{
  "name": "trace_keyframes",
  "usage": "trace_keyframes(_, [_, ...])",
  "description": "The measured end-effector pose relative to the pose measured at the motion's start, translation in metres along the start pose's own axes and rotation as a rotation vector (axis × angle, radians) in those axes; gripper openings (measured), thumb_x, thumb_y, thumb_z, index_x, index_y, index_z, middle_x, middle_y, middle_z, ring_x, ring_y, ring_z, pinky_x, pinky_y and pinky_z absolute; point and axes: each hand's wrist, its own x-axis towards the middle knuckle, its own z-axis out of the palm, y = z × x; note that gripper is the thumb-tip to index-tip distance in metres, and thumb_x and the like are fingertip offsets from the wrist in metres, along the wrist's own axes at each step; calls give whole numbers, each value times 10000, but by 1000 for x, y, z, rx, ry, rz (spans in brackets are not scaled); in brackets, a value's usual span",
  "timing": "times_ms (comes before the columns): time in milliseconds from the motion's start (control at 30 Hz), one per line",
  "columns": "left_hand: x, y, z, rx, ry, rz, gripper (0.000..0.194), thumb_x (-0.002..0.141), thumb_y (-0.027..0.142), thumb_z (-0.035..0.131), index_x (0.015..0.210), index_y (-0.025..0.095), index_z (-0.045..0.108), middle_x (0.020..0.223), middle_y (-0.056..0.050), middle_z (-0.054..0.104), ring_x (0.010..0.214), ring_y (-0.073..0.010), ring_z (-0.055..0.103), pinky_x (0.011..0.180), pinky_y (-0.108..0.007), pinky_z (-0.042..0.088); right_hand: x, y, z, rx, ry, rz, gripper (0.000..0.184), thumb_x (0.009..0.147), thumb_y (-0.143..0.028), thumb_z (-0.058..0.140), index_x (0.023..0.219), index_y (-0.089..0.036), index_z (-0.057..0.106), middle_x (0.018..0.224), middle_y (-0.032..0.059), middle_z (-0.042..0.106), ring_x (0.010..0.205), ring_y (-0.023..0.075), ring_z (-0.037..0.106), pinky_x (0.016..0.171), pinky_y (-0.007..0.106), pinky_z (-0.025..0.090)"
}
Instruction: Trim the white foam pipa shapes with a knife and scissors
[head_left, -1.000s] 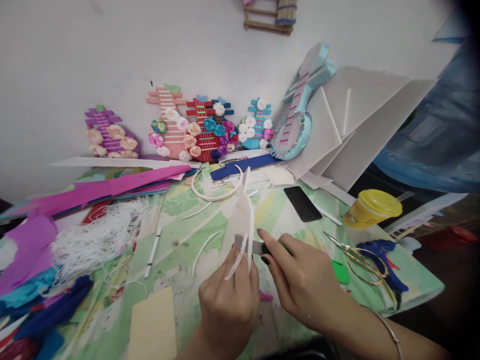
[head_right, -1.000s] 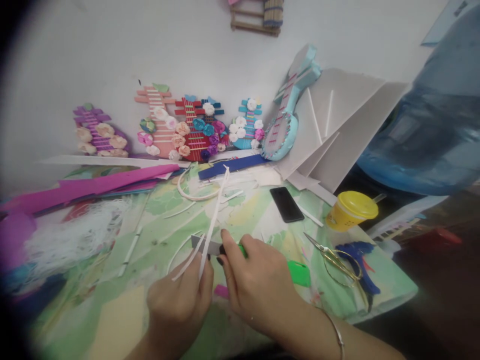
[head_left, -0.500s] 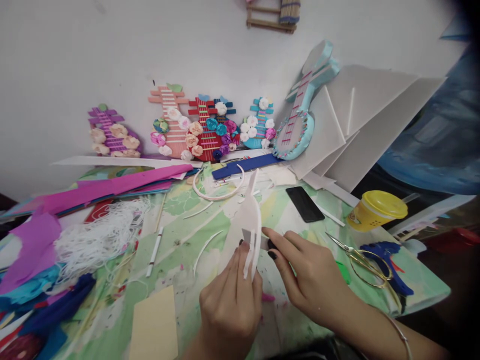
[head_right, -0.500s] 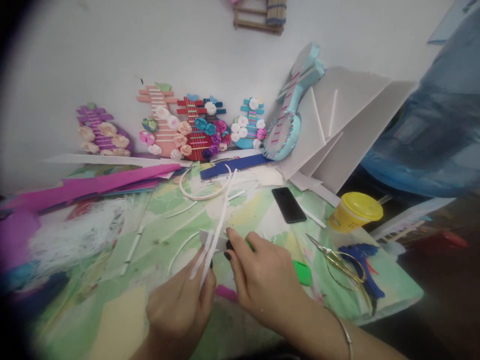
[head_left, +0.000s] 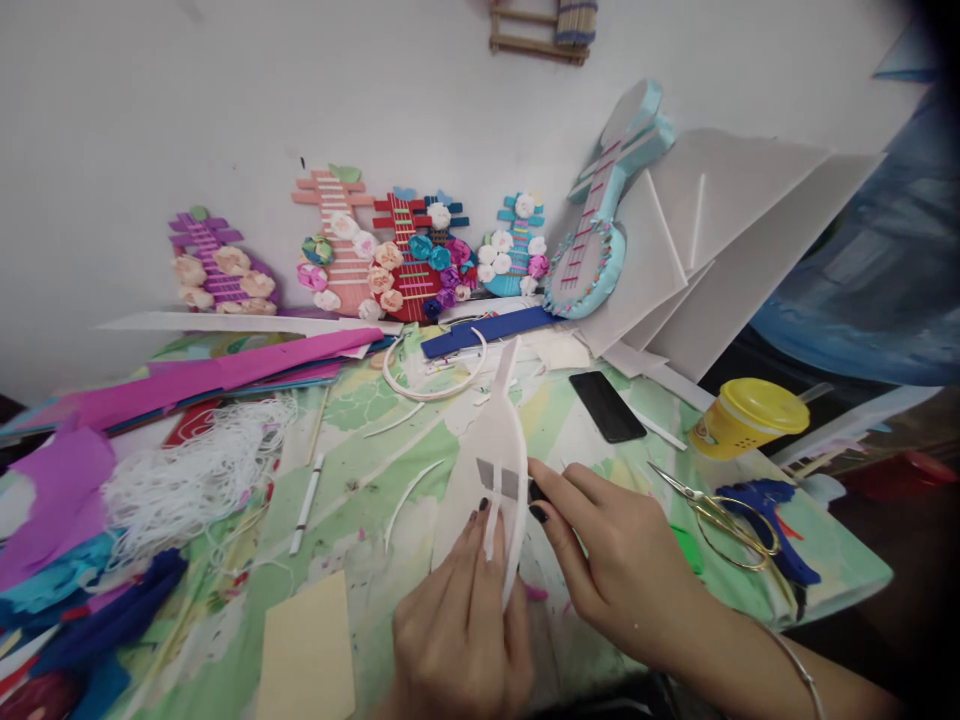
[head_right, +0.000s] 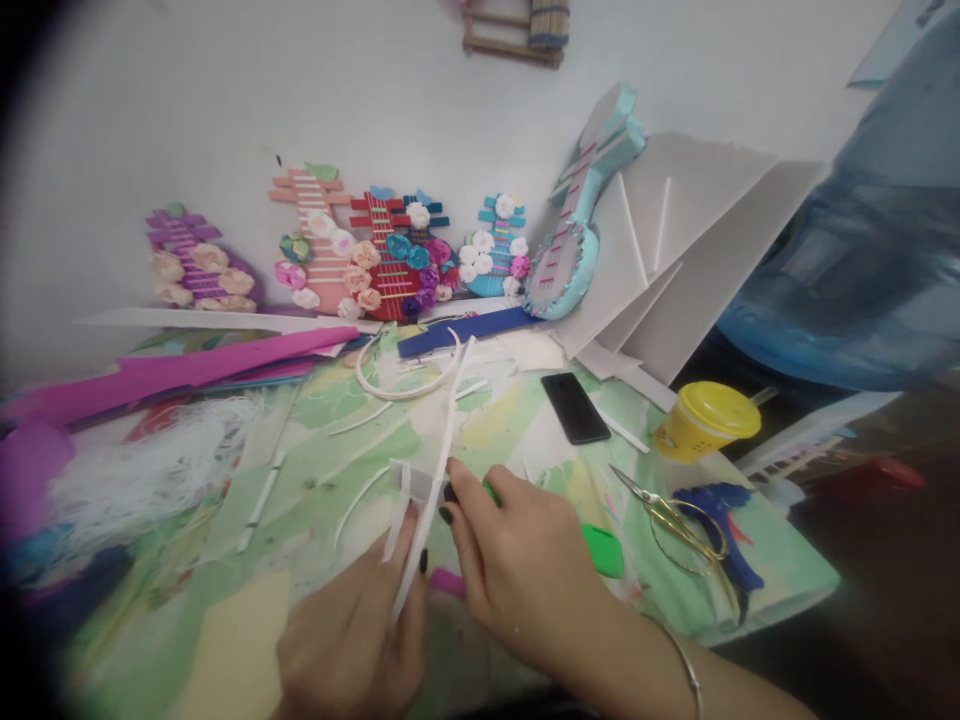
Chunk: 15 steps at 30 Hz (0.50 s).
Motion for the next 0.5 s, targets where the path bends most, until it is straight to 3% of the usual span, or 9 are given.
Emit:
trace_keyframes(167, [23, 0, -10, 31, -127, -117, 188, 773, 157, 533, 907, 60, 622, 765, -116, 697, 675, -190, 666, 593, -255, 515, -2, -12, 1, -29, 18, -57, 401, 907, -270, 339, 1279, -153, 433, 776, 62, 535, 634, 163, 500, 531, 278, 357])
trace_keyframes(300, [32, 2, -7, 99, -94, -31, 132, 813, 93, 474, 805, 43, 595, 619, -101, 668, 541, -174, 640, 532, -255, 496, -2, -16, 3, -54, 38, -70, 398, 908, -270, 337, 1275, -150, 430, 780, 68, 533, 643, 164, 492, 535, 277, 347])
trace_keyframes(500, [26, 1, -7, 130, -44, 27, 112, 815, 85, 494, 834, 25, 586, 701, -135, 696, 519, -163, 638, 547, -256, 507, 0, -14, 2, -27, 35, -63, 385, 900, -272, 348, 1249, -151, 459, 784, 71, 542, 655, 165, 497, 542, 276, 353])
